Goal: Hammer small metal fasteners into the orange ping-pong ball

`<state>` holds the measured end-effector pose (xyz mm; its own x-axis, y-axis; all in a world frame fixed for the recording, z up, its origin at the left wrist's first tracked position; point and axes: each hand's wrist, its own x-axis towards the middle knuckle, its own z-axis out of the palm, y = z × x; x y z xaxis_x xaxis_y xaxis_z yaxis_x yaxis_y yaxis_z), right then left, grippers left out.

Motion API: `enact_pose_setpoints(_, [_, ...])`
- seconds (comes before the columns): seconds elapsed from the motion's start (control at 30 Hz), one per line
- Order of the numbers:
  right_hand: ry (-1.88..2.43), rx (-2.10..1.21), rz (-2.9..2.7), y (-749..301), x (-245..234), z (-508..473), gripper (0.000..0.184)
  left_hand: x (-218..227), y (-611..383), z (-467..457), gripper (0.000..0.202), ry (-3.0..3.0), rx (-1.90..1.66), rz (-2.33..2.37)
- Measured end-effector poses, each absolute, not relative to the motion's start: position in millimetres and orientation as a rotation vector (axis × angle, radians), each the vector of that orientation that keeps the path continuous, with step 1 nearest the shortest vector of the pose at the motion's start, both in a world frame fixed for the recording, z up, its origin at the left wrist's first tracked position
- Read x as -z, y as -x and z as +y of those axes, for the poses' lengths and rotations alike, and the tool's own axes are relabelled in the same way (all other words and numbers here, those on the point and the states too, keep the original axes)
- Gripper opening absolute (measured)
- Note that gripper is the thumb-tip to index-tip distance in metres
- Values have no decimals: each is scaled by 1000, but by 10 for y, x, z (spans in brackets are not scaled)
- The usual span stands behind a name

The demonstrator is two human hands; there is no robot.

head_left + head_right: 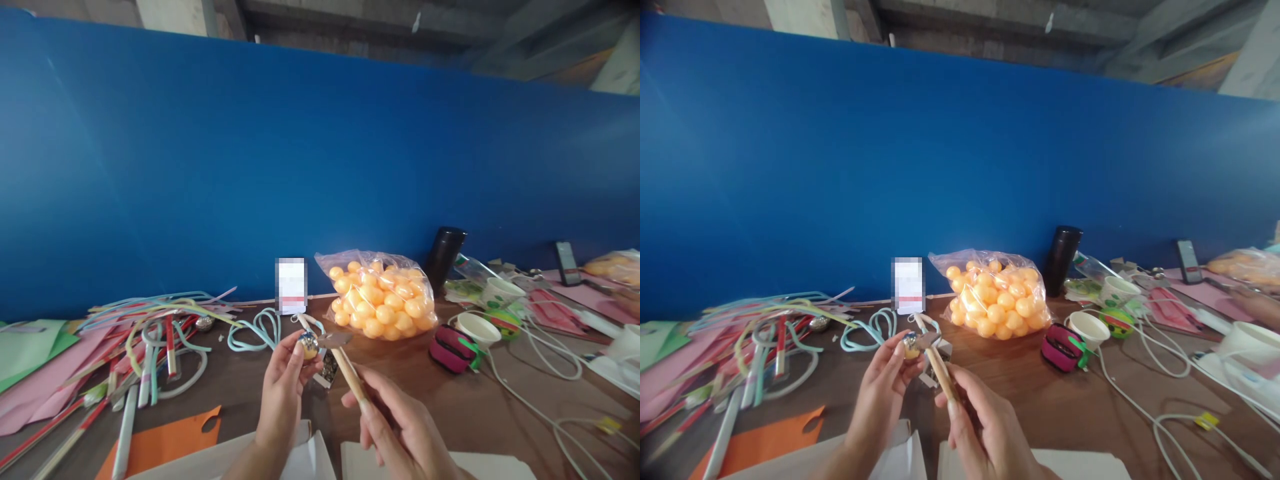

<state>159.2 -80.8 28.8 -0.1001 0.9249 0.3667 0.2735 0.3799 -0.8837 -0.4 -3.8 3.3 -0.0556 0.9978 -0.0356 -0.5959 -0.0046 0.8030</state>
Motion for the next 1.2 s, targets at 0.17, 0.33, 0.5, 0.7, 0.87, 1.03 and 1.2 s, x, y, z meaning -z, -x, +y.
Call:
enact_pose_setpoints(0.17, [1122,-815,-1645,-1589,-272,-805,40,-10,-4,-36,37,-725,-1465,778])
enact_pose_setpoints(0.33, [1135,-757,-1717,-1582,-291,-792,37,-3,-13,-21,34,-753,-1474,776])
enact_pose_setpoints(0.5, [1151,-770,-1675,-1580,-290,-795,40,3,-12,-30,37,-767,-1467,797])
enact_pose_setpoints(0.7, [1151,-793,-1660,-1574,-277,-788,39,10,-10,-36,38,-756,-1479,791])
enact_pose_setpoints(0.87, [1163,-815,-1660,-1578,-267,-782,39,10,-7,-31,38,-744,-1478,782])
enact_pose_setpoints(1.03, [1160,-787,-1682,-1584,-255,-772,38,13,-8,-21,36,-746,-1475,773])
enact_pose_setpoints(1.2, [1135,-773,-1642,-1600,-280,-777,37,-8,-3,-26,34,-712,-1479,769])
